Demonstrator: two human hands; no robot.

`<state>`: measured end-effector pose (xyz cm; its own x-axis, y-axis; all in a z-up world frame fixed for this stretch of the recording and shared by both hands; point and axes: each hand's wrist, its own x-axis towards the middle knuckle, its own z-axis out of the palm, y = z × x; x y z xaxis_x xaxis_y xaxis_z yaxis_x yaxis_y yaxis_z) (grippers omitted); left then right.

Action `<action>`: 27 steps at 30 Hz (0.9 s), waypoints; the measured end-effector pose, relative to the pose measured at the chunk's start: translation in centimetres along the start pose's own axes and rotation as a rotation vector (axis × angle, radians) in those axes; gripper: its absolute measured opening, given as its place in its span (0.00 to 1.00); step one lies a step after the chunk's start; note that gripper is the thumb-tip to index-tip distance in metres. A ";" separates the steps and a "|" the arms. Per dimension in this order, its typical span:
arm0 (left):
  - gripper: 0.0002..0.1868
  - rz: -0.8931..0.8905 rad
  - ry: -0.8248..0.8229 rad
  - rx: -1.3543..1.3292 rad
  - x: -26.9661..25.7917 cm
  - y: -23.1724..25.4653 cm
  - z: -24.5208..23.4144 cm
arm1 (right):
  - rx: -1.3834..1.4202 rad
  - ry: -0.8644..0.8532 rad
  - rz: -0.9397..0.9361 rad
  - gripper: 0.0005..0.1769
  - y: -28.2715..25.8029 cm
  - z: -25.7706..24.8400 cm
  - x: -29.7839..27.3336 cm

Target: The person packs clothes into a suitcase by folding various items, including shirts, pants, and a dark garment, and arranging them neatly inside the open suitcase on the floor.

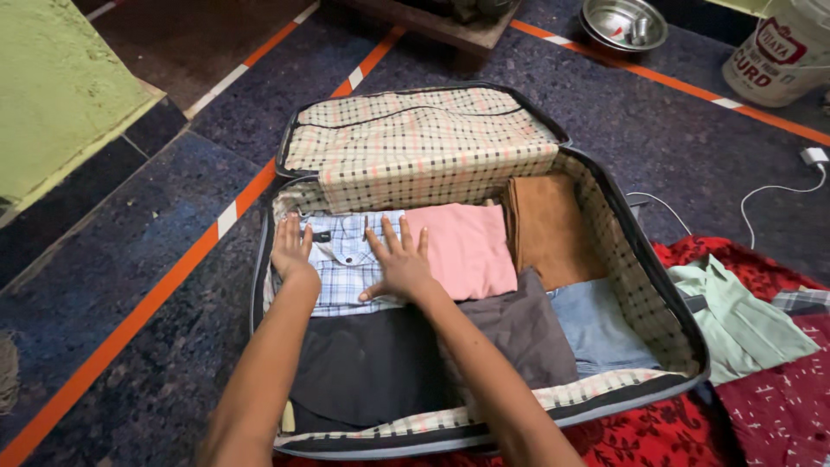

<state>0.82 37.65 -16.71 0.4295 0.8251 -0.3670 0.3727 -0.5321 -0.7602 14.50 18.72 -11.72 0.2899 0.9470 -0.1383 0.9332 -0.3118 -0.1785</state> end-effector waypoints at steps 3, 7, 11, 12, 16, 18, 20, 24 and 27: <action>0.39 0.016 0.006 -0.005 0.4 0.4 0.3 | -0.016 0.098 -0.003 0.81 0.0 0.6 -0.8; 0.38 -0.012 0.024 0.001 1.7 1.0 1.1 | 0.036 -0.021 -0.051 0.76 1.7 0.9 -2.3; 0.37 -0.017 0.029 -0.007 2.6 1.4 1.5 | 0.007 -0.104 -0.036 0.75 1.7 0.9 -2.4; 0.37 -0.010 0.021 0.003 2.5 1.4 1.5 | 0.007 -0.105 -0.037 0.75 1.5 0.9 -2.4; 0.37 -0.021 0.008 -0.010 2.1 1.5 1.1 | -0.079 -0.073 0.004 0.74 0.8 1.3 -2.2; 0.37 -0.012 0.013 -0.007 1.4 1.3 0.8 | -0.098 -0.062 0.023 0.74 0.4 1.5 -2.3; 0.38 -0.006 0.026 0.005 0.4 0.5 0.2 | -0.126 -0.027 0.035 0.73 0.3 1.8 -2.4; 0.63 0.186 -0.042 -0.336 -3.7 -3.0 -2.1 | -0.121 0.015 0.020 0.73 0.3 2.1 -2.5; 0.83 0.309 0.047 -0.613 -6.5 -4.8 -4.5 | -0.114 0.017 0.035 0.73 0.5 2.5 -2.6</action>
<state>-0.08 34.00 -8.28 0.6208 0.6166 -0.4841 0.6195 -0.7643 -0.1790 13.65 15.95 -13.91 0.3256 0.9371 -0.1259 0.9402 -0.3350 -0.0618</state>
